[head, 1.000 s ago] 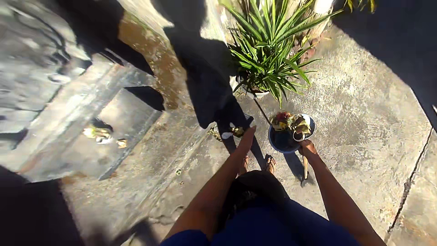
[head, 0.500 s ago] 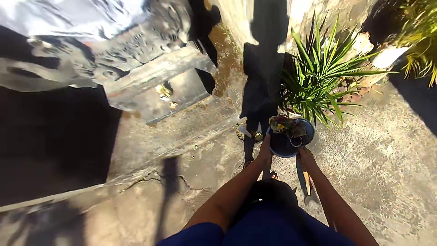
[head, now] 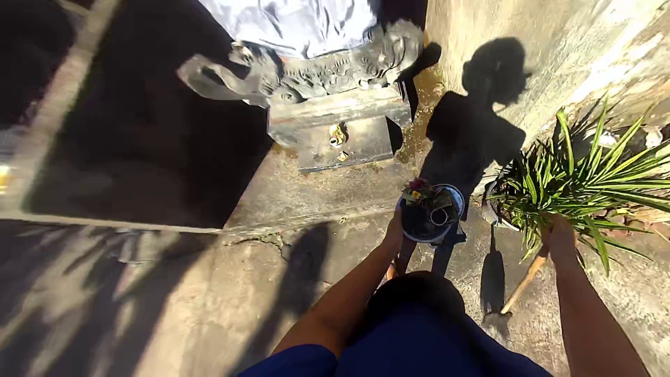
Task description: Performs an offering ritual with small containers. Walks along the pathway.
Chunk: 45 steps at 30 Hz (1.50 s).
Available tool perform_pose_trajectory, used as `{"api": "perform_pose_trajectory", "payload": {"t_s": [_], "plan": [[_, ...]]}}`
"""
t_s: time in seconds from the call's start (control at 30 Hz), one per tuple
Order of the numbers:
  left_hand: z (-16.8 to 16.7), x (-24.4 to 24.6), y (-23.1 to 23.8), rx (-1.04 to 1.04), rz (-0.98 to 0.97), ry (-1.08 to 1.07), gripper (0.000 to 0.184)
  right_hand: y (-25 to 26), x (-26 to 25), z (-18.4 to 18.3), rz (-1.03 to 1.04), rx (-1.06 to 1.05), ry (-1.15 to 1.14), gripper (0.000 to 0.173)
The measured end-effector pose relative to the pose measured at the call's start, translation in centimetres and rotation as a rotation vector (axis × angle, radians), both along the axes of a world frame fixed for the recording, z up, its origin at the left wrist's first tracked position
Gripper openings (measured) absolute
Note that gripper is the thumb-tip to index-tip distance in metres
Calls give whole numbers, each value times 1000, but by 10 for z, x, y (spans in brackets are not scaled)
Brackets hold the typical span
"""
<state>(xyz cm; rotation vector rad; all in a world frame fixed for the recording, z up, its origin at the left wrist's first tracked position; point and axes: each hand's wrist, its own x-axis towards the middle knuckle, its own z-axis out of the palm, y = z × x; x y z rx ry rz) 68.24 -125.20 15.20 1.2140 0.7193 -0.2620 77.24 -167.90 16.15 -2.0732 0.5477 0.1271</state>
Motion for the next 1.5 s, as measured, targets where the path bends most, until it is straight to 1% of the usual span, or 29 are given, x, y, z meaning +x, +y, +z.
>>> {"api": "perform_pose_trajectory", "payload": {"t_s": [0.03, 0.07, 0.1, 0.13, 0.17, 0.2, 0.23, 0.3, 0.37, 0.43, 0.47, 0.53, 0.63, 0.7, 0.77, 0.83, 0.97, 1.03, 1.1, 1.17, 1.27, 1.33, 1.4, 1.5], "plan": [[0, 3, 19, 8, -3, 8, 72, 2, 23, 1, -98, -115, 0, 50], [1, 6, 39, 11, -8, 13, 73, 3, 42, 5, -149, -248, 13, 52], [3, 10, 58, 18, -12, 12, 74, 4, 61, 8, -148, -367, 18, 58], [5, 15, 76, 28, -12, 8, 75, 8, 77, 11, -125, -439, 11, 65], [6, 19, 92, 33, -4, 12, 74, 21, 91, 15, -102, -465, -17, 69], [6, 26, 107, 35, 24, 28, 73, 43, 102, 21, -67, -439, -57, 70], [6, 31, 122, 44, 41, 33, 72, 73, 108, 25, 0, -374, -82, 67], [0, 41, 147, 41, 75, 36, 73, 142, 111, 24, 238, -159, -68, 59], [-9, 58, 165, 8, 118, 59, 73, 211, 118, -3, 471, 37, 21, 51], [-20, 79, 178, -18, 148, 81, 73, 279, 124, -26, 635, 213, 162, 50], [-25, 92, 185, -19, 154, 86, 73, 310, 129, -35, 671, 297, 204, 49], [-36, 119, 197, -16, 156, 99, 71, 361, 142, -49, 656, 459, 260, 49], [-59, 157, 211, -13, 212, 140, 72, 409, 174, -68, 618, 636, 301, 48], [-77, 183, 223, -1, 251, 155, 70, 429, 202, -78, 651, 662, 336, 49], [-100, 207, 234, 3, 269, 149, 68, 444, 229, -89, 690, 639, 384, 53], [-123, 233, 247, -5, 285, 147, 70, 461, 252, -108, 682, 611, 429, 55], [-176, 280, 266, -38, 285, 147, 73, 493, 289, -162, 616, 571, 489, 48], [-213, 300, 278, -35, 253, 154, 75, 510, 304, -193, 553, 529, 503, 47], [-252, 325, 288, -20, 210, 155, 75, 526, 323, -226, 495, 444, 499, 48], [-282, 344, 298, 10, 152, 175, 77, 542, 339, -255, 436, 385, 478, 48], [-311, 365, 312, 64, 114, 212, 82, 561, 358, -293, 366, 356, 452, 47], [-329, 379, 320, 94, 135, 271, 87, 570, 369, -316, 347, 360, 435, 46], [-336, 399, 326, 79, 187, 294, 79, 579, 377, -337, 332, 363, 433, 45], [-346, 411, 333, 69, 193, 218, 70, 588, 385, -359, 283, 388, 431, 45]]}}
